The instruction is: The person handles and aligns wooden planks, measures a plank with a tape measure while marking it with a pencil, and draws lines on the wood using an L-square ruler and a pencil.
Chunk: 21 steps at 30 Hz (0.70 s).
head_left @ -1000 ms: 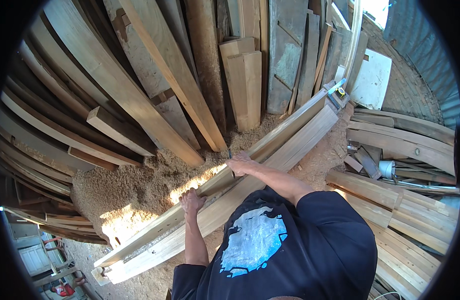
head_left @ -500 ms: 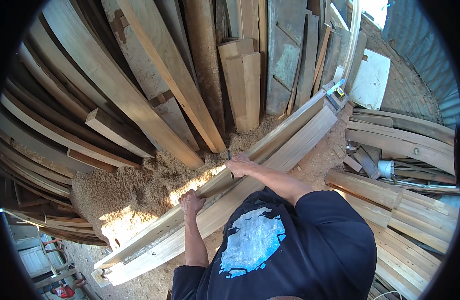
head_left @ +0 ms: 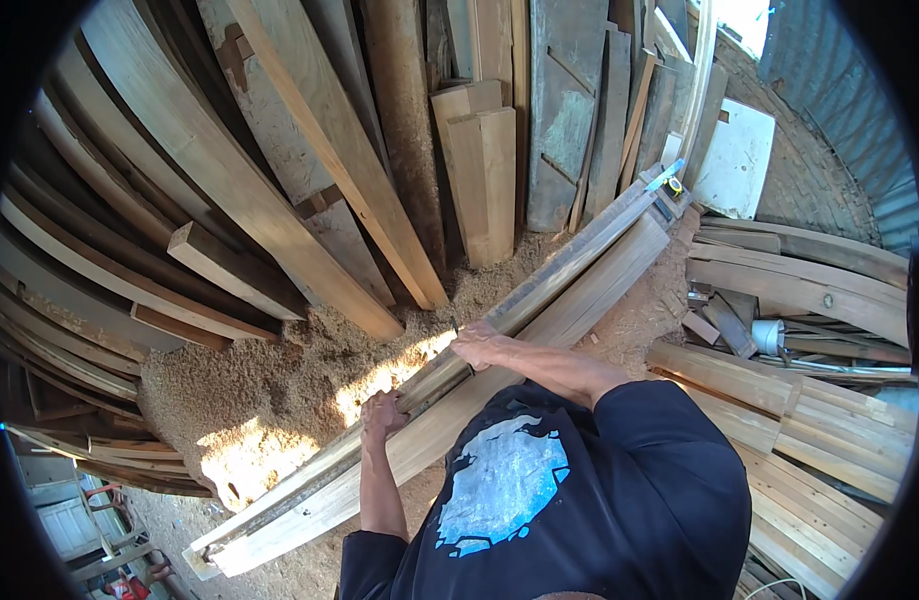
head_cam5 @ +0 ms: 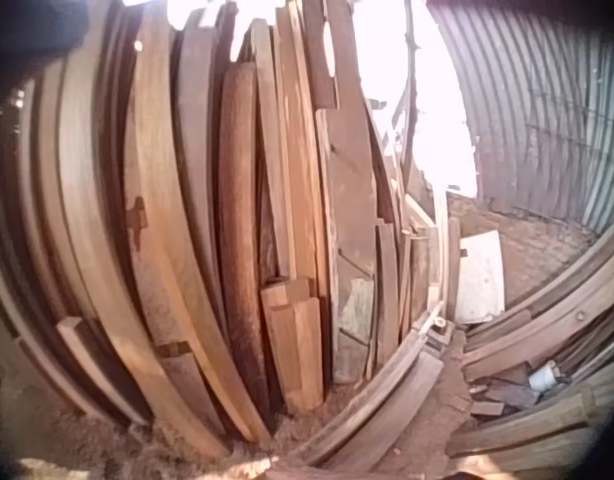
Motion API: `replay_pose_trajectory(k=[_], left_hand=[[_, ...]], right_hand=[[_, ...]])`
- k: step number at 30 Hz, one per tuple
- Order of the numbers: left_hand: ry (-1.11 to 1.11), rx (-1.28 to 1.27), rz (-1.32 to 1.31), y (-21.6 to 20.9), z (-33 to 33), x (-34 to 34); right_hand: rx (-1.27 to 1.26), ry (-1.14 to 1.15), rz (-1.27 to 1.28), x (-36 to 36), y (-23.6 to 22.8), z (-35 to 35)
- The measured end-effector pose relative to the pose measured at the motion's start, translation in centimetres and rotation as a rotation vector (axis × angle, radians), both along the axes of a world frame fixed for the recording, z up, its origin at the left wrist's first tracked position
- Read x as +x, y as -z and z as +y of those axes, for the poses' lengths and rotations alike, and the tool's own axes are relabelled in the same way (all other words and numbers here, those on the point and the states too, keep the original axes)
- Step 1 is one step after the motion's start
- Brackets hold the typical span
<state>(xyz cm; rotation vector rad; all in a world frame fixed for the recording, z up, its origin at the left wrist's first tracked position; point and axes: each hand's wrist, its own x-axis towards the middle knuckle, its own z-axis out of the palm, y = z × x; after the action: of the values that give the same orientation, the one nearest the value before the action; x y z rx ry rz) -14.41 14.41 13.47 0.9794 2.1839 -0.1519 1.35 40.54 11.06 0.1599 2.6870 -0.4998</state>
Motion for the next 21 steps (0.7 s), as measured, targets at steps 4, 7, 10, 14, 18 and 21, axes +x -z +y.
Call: replay_pose_trajectory(k=[4,7,10,14,18,21], left_hand=[[0.147,0.008,0.059,0.2,-0.3,0.6],[0.182,-0.018,0.064,-0.2,0.2,1.3],[0.182,0.005,0.128,0.7,-0.9,1.8],[0.177,0.203,0.275,1.7,-2.9,3.7],[0.177,0.202,0.34,0.7,-2.8,6.2],[0.135,0.234,0.373,-0.1,-3.0,7.5]], right_hand=[[-0.036,-0.058,-0.078,0.6,-0.7,-0.1],[-0.029,-0.015,-0.073,1.2,-1.0,-0.2],[-0.021,-0.049,-0.065,1.5,-1.6,-0.5],[0.116,-0.093,0.049,2.8,-1.0,-1.5],[0.163,-0.043,0.186,4.7,-0.7,-2.6],[0.208,-0.05,0.241,5.6,-0.6,-3.1]])
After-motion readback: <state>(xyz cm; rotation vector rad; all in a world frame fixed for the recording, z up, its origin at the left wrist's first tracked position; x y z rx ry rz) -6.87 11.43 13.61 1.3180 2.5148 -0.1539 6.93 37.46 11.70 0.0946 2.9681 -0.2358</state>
